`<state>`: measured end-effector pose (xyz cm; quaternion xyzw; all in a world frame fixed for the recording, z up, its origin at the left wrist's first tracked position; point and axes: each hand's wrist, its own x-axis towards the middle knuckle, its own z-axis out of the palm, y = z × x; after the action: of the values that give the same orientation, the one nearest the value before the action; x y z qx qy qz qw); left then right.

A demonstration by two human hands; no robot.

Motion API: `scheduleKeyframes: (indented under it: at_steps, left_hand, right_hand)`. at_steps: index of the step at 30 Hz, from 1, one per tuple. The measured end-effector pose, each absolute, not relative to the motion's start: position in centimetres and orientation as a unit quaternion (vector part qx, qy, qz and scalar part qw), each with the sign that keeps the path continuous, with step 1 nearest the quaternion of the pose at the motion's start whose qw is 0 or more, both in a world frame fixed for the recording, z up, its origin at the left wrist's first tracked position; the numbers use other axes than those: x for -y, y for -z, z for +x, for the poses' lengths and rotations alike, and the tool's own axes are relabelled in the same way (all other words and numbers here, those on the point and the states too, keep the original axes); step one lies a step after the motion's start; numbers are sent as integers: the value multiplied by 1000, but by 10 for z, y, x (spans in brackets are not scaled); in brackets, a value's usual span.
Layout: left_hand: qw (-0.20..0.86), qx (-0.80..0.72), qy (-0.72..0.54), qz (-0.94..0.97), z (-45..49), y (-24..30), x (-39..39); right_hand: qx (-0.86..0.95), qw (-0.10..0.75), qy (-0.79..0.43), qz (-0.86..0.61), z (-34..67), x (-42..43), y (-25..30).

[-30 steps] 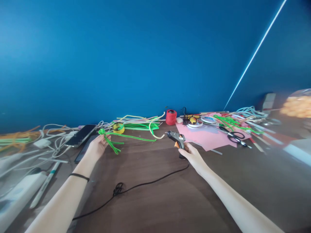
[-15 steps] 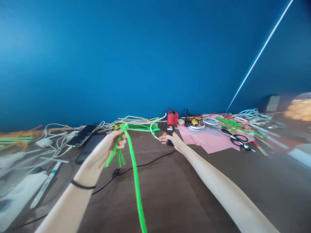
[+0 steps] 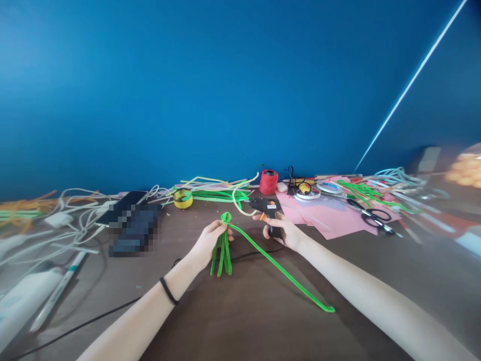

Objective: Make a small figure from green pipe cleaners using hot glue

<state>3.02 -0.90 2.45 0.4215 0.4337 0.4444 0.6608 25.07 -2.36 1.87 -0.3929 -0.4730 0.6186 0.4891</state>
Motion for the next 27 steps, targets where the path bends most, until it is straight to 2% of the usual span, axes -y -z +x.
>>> scheduleKeyframes:
  at_steps: [4,11,16,19,23,27]
  left_hand:
    - [681,-428,-430,410,24,-28,-4]
    - [694,-409,-456,379,7,-21,4]
    - [709,-362,-517,315,-10,-21,8]
    - [736,-337,-510,291,-11,-19,11]
    - [745,-333,-510,271,-9,-17,14]
    - [745,-328,-516,266,-10,-17,14]
  right_hand:
    - [481,425,-638,-426,260,50,-22]
    - [504,420,-593,-466,304,57,-18]
    - [484,469,-543,-502,339,63,-29]
    - [441,537,-496,-520,343,68,-33]
    - [375,657,-392,-524,346,68,-29]
    - [327,708,-280,-560,373,68,-28]
